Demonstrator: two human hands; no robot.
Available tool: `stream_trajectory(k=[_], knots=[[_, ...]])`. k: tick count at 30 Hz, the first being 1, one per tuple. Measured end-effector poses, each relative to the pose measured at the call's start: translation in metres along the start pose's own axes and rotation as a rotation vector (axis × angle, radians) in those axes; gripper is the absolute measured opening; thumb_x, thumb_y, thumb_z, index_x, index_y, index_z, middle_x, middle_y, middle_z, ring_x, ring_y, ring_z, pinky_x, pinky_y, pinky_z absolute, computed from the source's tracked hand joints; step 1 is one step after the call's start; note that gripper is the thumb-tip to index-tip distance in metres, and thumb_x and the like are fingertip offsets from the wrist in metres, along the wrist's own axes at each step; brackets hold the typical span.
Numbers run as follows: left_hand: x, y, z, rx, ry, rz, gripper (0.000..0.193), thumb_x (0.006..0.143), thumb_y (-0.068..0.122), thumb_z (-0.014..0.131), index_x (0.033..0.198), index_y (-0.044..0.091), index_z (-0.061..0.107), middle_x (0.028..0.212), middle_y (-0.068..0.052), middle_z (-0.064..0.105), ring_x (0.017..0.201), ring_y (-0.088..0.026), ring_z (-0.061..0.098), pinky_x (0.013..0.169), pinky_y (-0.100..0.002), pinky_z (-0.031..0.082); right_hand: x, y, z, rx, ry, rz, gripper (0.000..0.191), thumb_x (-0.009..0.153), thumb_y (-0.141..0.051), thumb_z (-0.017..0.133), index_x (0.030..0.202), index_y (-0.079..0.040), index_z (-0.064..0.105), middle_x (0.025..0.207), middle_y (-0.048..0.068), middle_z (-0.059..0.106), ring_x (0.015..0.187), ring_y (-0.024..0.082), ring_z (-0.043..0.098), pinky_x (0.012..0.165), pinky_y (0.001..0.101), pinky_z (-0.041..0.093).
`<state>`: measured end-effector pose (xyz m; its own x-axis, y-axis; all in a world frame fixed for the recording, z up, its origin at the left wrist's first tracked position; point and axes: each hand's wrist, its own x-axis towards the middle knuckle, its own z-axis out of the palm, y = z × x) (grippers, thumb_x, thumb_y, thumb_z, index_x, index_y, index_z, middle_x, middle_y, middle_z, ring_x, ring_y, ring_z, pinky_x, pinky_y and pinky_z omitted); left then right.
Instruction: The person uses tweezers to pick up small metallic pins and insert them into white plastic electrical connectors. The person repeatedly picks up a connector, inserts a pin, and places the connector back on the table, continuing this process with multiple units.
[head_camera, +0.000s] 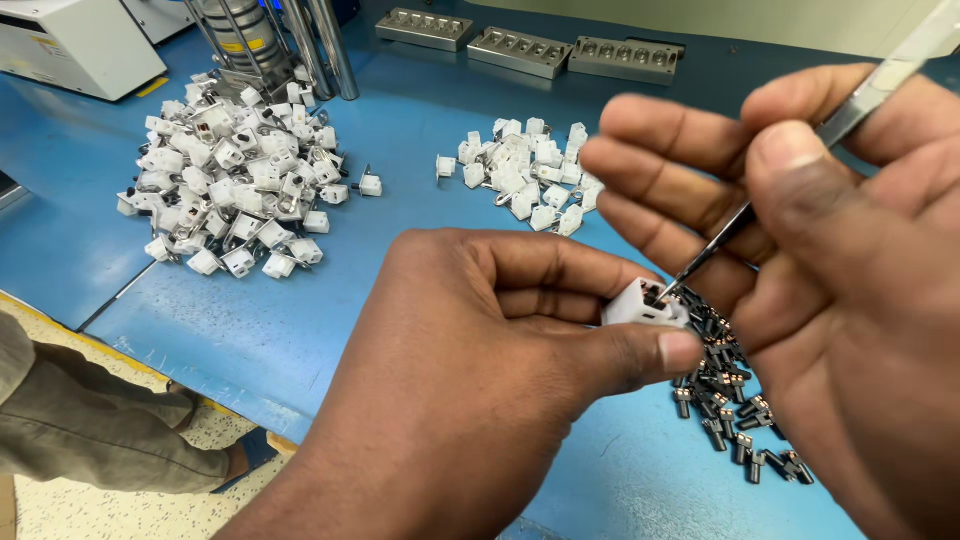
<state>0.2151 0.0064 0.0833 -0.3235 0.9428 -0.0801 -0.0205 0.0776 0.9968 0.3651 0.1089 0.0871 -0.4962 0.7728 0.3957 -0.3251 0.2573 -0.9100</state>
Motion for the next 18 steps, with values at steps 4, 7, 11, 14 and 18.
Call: stream_trajectory(k=[4, 7, 11, 14, 18], knots=[[-0.002, -0.001, -0.004, -0.039, 0.008, -0.007, 0.028, 0.071, 0.013, 0.093, 0.091, -0.005, 0.083, 0.074, -0.007, 0.081, 0.070, -0.012, 0.071, 0.062, -0.027, 0.063, -0.010, -0.010, 0.034, -0.210, 0.012, -0.085, 0.014, 0.108, -0.012, 0.036, 0.120, -0.004, 0.037, 0.127, 0.026, 0.070, 0.121, 0.032, 0.071, 0.100, 0.0442, 0.059], [-0.003, -0.003, -0.009, -0.158, -0.035, -0.046, 0.026, 0.076, 0.012, 0.090, 0.090, -0.009, 0.084, 0.075, -0.011, 0.080, 0.068, -0.014, 0.072, 0.062, -0.029, 0.066, -0.014, -0.020, 0.057, -0.456, 0.011, -0.186, 0.016, 0.110, -0.013, 0.033, 0.120, -0.001, 0.035, 0.124, 0.023, 0.068, 0.117, 0.029, 0.074, 0.098, 0.0403, 0.061], [-0.001, -0.005, -0.017, -0.175, -0.063, -0.004, 0.024, 0.078, 0.011, 0.087, 0.093, -0.007, 0.084, 0.079, -0.010, 0.082, 0.070, -0.012, 0.077, 0.066, -0.028, 0.067, -0.002, -0.016, 0.055, -0.257, -0.024, -0.046, 0.018, 0.109, -0.017, 0.039, 0.120, -0.003, 0.042, 0.125, 0.024, 0.068, 0.120, 0.031, 0.073, 0.097, 0.0445, 0.059], [0.001, -0.009, -0.024, -0.254, -0.077, 0.048, 0.025, 0.078, 0.011, 0.087, 0.096, -0.006, 0.082, 0.081, -0.009, 0.083, 0.073, -0.012, 0.078, 0.068, -0.026, 0.067, 0.001, -0.007, 0.039, -0.287, -0.060, -0.119, 0.018, 0.112, -0.023, 0.037, 0.122, -0.010, 0.044, 0.132, 0.025, 0.066, 0.129, 0.033, 0.070, 0.107, 0.0460, 0.055], [0.006, -0.010, -0.046, -0.196, -0.059, 0.065, 0.027, 0.076, 0.013, 0.089, 0.098, -0.002, 0.085, 0.080, -0.008, 0.083, 0.073, -0.012, 0.073, 0.066, -0.026, 0.064, 0.004, 0.000, 0.040, -0.357, -0.097, -0.145, 0.020, 0.113, -0.030, 0.035, 0.124, -0.016, 0.046, 0.141, 0.023, 0.063, 0.134, 0.031, 0.064, 0.113, 0.0475, 0.052]])
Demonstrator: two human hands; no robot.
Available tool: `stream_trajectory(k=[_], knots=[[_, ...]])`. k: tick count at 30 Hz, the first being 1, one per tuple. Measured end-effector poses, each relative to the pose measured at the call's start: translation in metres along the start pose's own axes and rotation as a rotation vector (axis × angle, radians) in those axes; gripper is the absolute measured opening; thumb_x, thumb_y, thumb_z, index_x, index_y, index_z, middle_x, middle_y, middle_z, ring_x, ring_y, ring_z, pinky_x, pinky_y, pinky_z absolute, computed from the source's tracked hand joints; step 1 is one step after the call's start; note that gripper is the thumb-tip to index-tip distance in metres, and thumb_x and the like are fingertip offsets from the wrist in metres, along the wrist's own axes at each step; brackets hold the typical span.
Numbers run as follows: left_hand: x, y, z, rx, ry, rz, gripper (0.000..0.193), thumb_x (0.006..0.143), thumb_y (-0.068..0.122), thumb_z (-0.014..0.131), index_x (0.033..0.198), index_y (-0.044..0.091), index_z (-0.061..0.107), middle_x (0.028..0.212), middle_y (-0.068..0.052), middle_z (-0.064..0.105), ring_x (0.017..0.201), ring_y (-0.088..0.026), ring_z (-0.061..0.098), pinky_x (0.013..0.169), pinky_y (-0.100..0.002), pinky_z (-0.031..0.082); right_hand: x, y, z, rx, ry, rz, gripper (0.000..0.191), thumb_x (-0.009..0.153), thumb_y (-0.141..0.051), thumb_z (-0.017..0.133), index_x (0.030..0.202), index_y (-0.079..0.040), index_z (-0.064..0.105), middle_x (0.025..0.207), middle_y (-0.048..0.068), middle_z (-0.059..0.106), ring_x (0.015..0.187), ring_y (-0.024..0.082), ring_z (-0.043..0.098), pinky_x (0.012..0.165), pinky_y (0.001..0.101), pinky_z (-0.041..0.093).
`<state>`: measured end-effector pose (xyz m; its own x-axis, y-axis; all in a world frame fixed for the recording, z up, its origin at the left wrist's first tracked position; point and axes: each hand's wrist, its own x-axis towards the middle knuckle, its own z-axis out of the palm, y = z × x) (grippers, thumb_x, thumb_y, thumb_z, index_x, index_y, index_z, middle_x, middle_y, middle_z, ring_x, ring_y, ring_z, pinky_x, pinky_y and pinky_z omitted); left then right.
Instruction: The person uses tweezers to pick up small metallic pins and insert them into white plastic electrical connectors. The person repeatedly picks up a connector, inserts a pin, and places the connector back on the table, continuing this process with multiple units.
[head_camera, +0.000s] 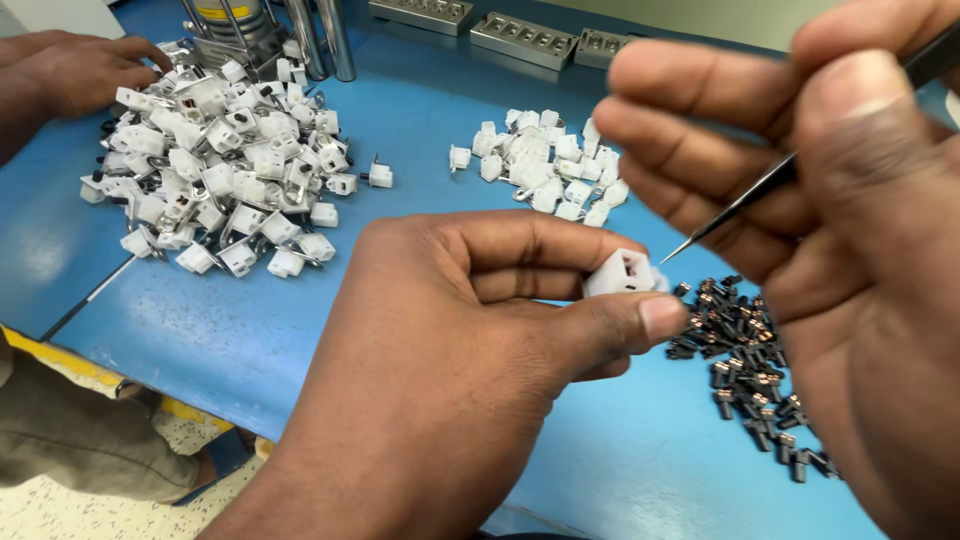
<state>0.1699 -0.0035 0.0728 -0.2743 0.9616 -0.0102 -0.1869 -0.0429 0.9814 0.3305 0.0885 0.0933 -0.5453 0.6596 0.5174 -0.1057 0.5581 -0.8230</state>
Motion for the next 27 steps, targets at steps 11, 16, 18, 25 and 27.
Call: stream_trajectory(k=[11, 16, 18, 25, 27], knots=[[0.018, 0.016, -0.079, -0.018, -0.132, -0.039, 0.023, 0.077, 0.014, 0.088, 0.095, 0.000, 0.086, 0.076, -0.007, 0.082, 0.070, -0.011, 0.069, 0.063, -0.027, 0.063, 0.030, -0.014, 0.091, -0.173, 0.078, 0.038, 0.022, 0.111, -0.026, 0.036, 0.121, -0.007, 0.042, 0.130, 0.023, 0.067, 0.126, 0.029, 0.070, 0.106, 0.0454, 0.056], [0.022, 0.003, -0.113, -0.061, -0.176, -0.088, 0.018, 0.079, 0.011, 0.084, 0.092, -0.001, 0.086, 0.078, -0.006, 0.082, 0.072, -0.009, 0.070, 0.068, -0.028, 0.064, 0.029, -0.020, 0.163, -0.284, 0.203, 0.063, 0.019, 0.109, -0.017, 0.040, 0.118, -0.001, 0.041, 0.118, 0.023, 0.067, 0.114, 0.030, 0.075, 0.099, 0.0429, 0.061], [0.022, -0.004, -0.132, 0.059, -0.208, -0.133, 0.018, 0.078, 0.013, 0.083, 0.092, 0.004, 0.087, 0.078, -0.004, 0.084, 0.073, -0.007, 0.072, 0.068, -0.027, 0.063, 0.029, -0.014, 0.175, -0.124, 0.224, 0.196, 0.017, 0.108, -0.012, 0.043, 0.118, 0.002, 0.044, 0.118, 0.023, 0.071, 0.111, 0.030, 0.077, 0.095, 0.0426, 0.061], [0.066, 0.014, -0.222, 0.667, 0.002, -0.144, 0.021, 0.089, 0.030, 0.078, 0.109, 0.026, 0.084, 0.094, 0.000, 0.080, 0.072, -0.012, 0.074, 0.067, -0.033, 0.059, 0.086, 0.075, 0.131, -0.518, 0.329, 0.768, 0.024, 0.103, -0.010, 0.057, 0.124, -0.006, 0.067, 0.103, 0.008, 0.077, 0.074, 0.025, 0.049, 0.067, 0.0415, 0.042], [0.092, 0.032, -0.252, 1.103, 0.249, -0.177, 0.029, 0.095, 0.039, 0.076, 0.124, 0.035, 0.075, 0.087, -0.012, 0.079, 0.072, -0.018, 0.075, 0.068, -0.039, 0.057, 0.111, 0.105, 0.132, -0.905, 0.136, 0.720, 0.028, 0.097, -0.033, 0.067, 0.117, -0.014, 0.073, 0.102, 0.008, 0.077, 0.087, 0.023, 0.067, 0.077, 0.0420, 0.053]])
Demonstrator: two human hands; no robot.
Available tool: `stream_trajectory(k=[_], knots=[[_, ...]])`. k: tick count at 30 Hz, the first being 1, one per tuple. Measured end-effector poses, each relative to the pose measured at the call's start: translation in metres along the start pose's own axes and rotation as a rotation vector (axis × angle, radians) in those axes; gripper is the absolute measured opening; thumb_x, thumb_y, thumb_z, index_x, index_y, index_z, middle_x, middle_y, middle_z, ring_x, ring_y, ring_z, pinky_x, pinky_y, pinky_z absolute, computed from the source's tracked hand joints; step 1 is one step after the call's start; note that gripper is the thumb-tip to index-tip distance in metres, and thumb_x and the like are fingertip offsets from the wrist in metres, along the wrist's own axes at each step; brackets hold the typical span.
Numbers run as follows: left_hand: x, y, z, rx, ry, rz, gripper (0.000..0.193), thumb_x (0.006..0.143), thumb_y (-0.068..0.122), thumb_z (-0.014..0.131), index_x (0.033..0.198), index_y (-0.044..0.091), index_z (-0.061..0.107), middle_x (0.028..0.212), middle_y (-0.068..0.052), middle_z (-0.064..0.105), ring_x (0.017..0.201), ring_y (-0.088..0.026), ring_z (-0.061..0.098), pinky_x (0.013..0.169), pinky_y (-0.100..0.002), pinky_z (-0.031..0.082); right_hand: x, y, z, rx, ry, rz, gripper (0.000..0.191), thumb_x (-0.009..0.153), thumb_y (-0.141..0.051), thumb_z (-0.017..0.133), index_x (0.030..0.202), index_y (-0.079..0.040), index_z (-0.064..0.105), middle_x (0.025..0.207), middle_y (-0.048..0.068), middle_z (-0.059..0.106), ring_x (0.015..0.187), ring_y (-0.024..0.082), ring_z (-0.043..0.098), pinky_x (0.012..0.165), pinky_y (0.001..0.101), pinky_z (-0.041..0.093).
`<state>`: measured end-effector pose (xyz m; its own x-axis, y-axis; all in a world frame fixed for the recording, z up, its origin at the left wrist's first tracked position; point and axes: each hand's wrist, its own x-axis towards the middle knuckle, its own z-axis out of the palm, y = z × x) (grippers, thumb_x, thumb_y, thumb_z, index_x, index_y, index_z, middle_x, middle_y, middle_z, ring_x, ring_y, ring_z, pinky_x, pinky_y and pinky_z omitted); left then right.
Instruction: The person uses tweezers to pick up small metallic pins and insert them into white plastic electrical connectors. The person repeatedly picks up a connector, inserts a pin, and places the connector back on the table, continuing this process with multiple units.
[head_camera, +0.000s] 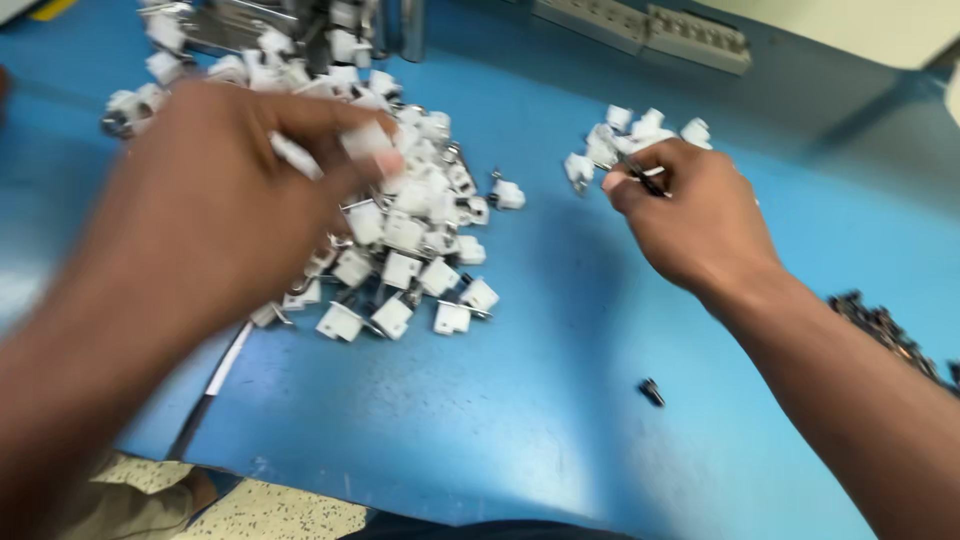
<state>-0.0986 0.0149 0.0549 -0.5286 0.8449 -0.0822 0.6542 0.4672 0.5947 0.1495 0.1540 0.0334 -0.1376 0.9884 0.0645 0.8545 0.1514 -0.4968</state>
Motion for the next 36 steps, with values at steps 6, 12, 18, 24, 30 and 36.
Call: stream_trajectory(k=[6, 12, 18, 24, 30, 36], knots=[[0.051, -0.021, -0.011, 0.073, 0.358, 0.364, 0.028, 0.097, 0.031, 0.077, 0.122, 0.019, 0.076, 0.105, -0.010, 0.074, 0.088, -0.026, 0.071, 0.076, -0.043, 0.054, 0.035, -0.015, 0.035, -0.260, 0.017, -0.065, 0.026, 0.091, -0.028, 0.072, 0.113, -0.016, 0.075, 0.106, 0.011, 0.078, 0.096, 0.030, 0.071, 0.085, 0.0433, 0.054], [0.017, -0.004, 0.022, -0.087, 0.365, 0.422, 0.035, 0.096, 0.038, 0.074, 0.103, 0.004, 0.077, 0.104, -0.002, 0.080, 0.079, -0.023, 0.073, 0.072, -0.039, 0.058, -0.027, -0.004, 0.004, 0.164, -0.034, -0.080, 0.020, 0.086, -0.019, 0.077, 0.105, -0.012, 0.078, 0.088, -0.003, 0.076, 0.077, 0.007, 0.066, 0.065, 0.0297, 0.052], [-0.050, 0.041, 0.091, -1.141, -0.803, -0.111, 0.046, 0.100, 0.042, 0.066, 0.104, -0.002, 0.080, 0.089, -0.009, 0.081, 0.075, -0.015, 0.075, 0.074, -0.031, 0.063, -0.109, 0.027, -0.027, 0.140, -0.143, 0.026, 0.030, 0.086, -0.023, 0.082, 0.116, -0.018, 0.082, 0.069, 0.014, 0.063, 0.059, 0.012, 0.040, 0.045, 0.0327, 0.035], [-0.080, 0.046, 0.103, -1.096, -0.762, -0.067, 0.030, 0.094, 0.025, 0.075, 0.104, -0.003, 0.077, 0.085, -0.008, 0.078, 0.076, -0.013, 0.074, 0.076, -0.030, 0.064, -0.110, 0.122, -0.040, 0.753, -0.260, 0.534, 0.042, 0.099, -0.004, 0.056, 0.141, -0.004, 0.053, 0.118, 0.022, 0.072, 0.081, 0.019, 0.067, 0.065, 0.0345, 0.054], [-0.088, 0.091, 0.112, -0.766, -0.679, -0.083, 0.030, 0.088, 0.022, 0.080, 0.111, 0.004, 0.076, 0.086, -0.010, 0.076, 0.085, -0.017, 0.069, 0.085, -0.035, 0.058, -0.157, 0.319, -0.049, 0.456, -0.097, 0.786, 0.036, 0.105, -0.021, 0.055, 0.135, 0.001, 0.054, 0.100, 0.024, 0.071, 0.059, 0.035, 0.068, 0.051, 0.0498, 0.056], [-0.081, 0.147, 0.148, -0.577, -0.638, 0.007, 0.033, 0.090, 0.016, 0.075, 0.122, 0.011, 0.079, 0.103, -0.012, 0.073, 0.102, -0.018, 0.068, 0.096, -0.040, 0.052, -0.252, 0.531, -0.022, 0.344, 0.143, 0.581, 0.044, 0.112, -0.031, 0.058, 0.115, 0.012, 0.067, 0.059, 0.023, 0.058, 0.044, 0.027, 0.053, 0.038, 0.0396, 0.051]])
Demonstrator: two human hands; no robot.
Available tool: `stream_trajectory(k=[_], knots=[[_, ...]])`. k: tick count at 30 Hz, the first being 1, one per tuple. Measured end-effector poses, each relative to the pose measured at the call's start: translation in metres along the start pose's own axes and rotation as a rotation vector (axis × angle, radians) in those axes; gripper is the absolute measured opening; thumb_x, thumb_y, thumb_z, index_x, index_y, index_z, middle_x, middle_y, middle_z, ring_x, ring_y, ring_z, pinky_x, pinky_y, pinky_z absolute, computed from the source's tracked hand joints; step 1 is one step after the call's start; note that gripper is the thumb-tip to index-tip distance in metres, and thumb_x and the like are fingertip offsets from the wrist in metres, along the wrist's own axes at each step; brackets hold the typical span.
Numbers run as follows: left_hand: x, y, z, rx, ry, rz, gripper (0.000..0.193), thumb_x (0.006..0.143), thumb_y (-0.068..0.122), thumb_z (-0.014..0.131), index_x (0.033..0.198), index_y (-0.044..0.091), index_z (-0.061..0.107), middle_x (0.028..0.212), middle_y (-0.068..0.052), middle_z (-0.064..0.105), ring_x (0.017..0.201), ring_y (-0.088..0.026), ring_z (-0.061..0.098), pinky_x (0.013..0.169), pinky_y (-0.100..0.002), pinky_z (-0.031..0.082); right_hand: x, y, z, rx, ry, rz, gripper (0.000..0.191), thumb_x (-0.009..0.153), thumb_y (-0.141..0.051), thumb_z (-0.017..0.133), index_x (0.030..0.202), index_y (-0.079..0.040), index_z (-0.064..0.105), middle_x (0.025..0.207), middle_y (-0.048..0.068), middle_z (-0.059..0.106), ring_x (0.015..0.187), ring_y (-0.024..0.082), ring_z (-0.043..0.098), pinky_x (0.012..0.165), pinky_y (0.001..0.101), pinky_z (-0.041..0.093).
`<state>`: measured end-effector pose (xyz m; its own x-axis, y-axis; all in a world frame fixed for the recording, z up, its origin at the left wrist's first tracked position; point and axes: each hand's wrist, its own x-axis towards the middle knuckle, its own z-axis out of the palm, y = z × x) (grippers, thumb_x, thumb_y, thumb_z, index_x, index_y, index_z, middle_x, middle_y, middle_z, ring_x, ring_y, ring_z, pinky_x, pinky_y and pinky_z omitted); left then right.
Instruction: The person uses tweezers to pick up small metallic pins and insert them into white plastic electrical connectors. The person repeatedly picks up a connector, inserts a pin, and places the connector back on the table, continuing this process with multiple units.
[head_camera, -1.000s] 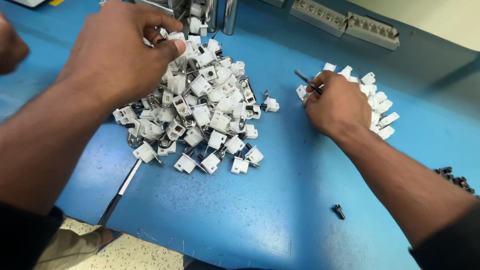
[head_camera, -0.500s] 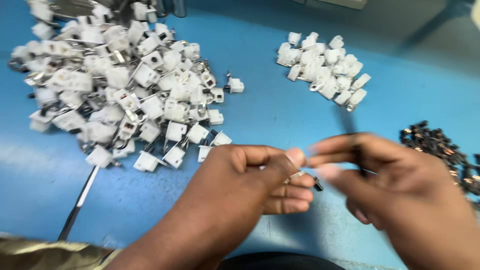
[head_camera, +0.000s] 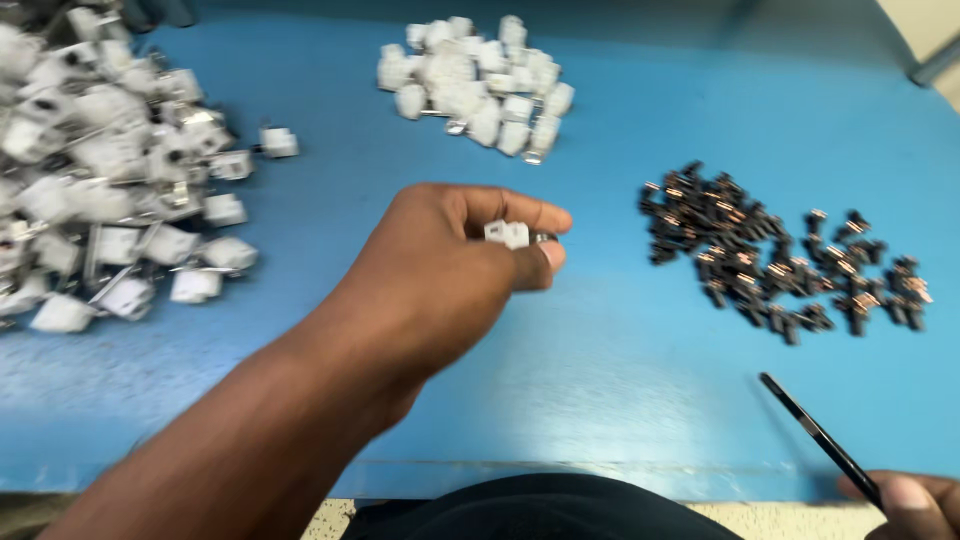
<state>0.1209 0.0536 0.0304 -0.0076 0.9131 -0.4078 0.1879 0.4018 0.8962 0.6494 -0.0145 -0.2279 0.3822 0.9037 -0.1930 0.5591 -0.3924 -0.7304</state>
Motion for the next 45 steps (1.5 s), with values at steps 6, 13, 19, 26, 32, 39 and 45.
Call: stream_trajectory(k=[6, 13, 19, 26, 32, 39, 45], knots=[[0.053, 0.018, 0.036, 0.099, 0.054, 0.237, 0.035, 0.086, 0.018, 0.075, 0.120, 0.009, 0.074, 0.101, -0.011, 0.077, 0.095, -0.018, 0.069, 0.089, -0.037, 0.057, 0.006, 0.069, -0.024, -0.001, -0.040, -0.087, 0.041, 0.106, -0.028, 0.060, 0.126, 0.006, 0.070, 0.062, 0.022, 0.065, 0.045, 0.031, 0.055, 0.040, 0.0497, 0.052], [0.121, 0.014, 0.054, 0.401, -0.047, 0.613, 0.024, 0.093, 0.032, 0.069, 0.108, 0.014, 0.076, 0.106, -0.006, 0.077, 0.097, -0.018, 0.068, 0.093, -0.039, 0.055, 0.006, -0.030, 0.015, -0.195, 0.311, -0.357, 0.033, 0.116, -0.023, 0.059, 0.117, 0.008, 0.070, 0.081, 0.019, 0.071, 0.074, 0.021, 0.068, 0.077, 0.0424, 0.056], [0.143, -0.003, 0.085, 0.400, -0.242, 0.776, 0.027, 0.095, 0.034, 0.067, 0.109, 0.011, 0.070, 0.115, -0.005, 0.074, 0.108, -0.022, 0.069, 0.096, -0.041, 0.051, -0.070, -0.201, 0.051, -0.577, 0.378, -0.367, 0.021, 0.098, -0.025, 0.073, 0.107, -0.009, 0.082, 0.081, 0.012, 0.064, 0.073, 0.023, 0.063, 0.069, 0.0361, 0.055], [0.147, -0.016, 0.096, 0.376, -0.196, 0.872, 0.026, 0.096, 0.033, 0.065, 0.111, 0.011, 0.065, 0.111, -0.010, 0.077, 0.105, -0.028, 0.071, 0.091, -0.042, 0.053, -0.088, -0.319, 0.082, -0.565, 0.316, -0.480, 0.017, 0.092, -0.025, 0.076, 0.103, -0.012, 0.081, 0.084, 0.007, 0.068, 0.066, 0.023, 0.067, 0.065, 0.0376, 0.052], [0.117, -0.017, 0.071, 0.416, -0.173, 0.708, 0.024, 0.098, 0.032, 0.061, 0.112, 0.012, 0.064, 0.104, -0.012, 0.070, 0.091, -0.027, 0.071, 0.080, -0.044, 0.054, -0.086, -0.338, 0.094, -0.449, 0.179, -0.556, 0.018, 0.089, -0.024, 0.074, 0.101, -0.012, 0.079, 0.085, 0.008, 0.068, 0.068, 0.024, 0.070, 0.066, 0.0387, 0.054], [0.041, -0.032, 0.017, 0.359, 0.020, 0.428, 0.025, 0.097, 0.033, 0.062, 0.114, 0.015, 0.068, 0.085, -0.012, 0.071, 0.075, -0.023, 0.064, 0.072, -0.040, 0.051, -0.101, -0.343, 0.095, -0.455, 0.083, -0.611, 0.021, 0.092, -0.026, 0.075, 0.109, -0.014, 0.081, 0.087, 0.007, 0.071, 0.072, 0.023, 0.067, 0.063, 0.0365, 0.056], [-0.012, -0.025, -0.014, 0.173, 0.330, 0.294, 0.026, 0.094, 0.027, 0.075, 0.118, 0.020, 0.078, 0.090, -0.010, 0.078, 0.073, -0.017, 0.065, 0.063, -0.034, 0.053, -0.062, -0.316, 0.064, 0.415, -0.129, -0.169, 0.026, 0.100, -0.016, 0.059, 0.121, 0.000, 0.057, 0.106, 0.012, 0.073, 0.097, 0.022, 0.074, 0.090, 0.0409, 0.056]])
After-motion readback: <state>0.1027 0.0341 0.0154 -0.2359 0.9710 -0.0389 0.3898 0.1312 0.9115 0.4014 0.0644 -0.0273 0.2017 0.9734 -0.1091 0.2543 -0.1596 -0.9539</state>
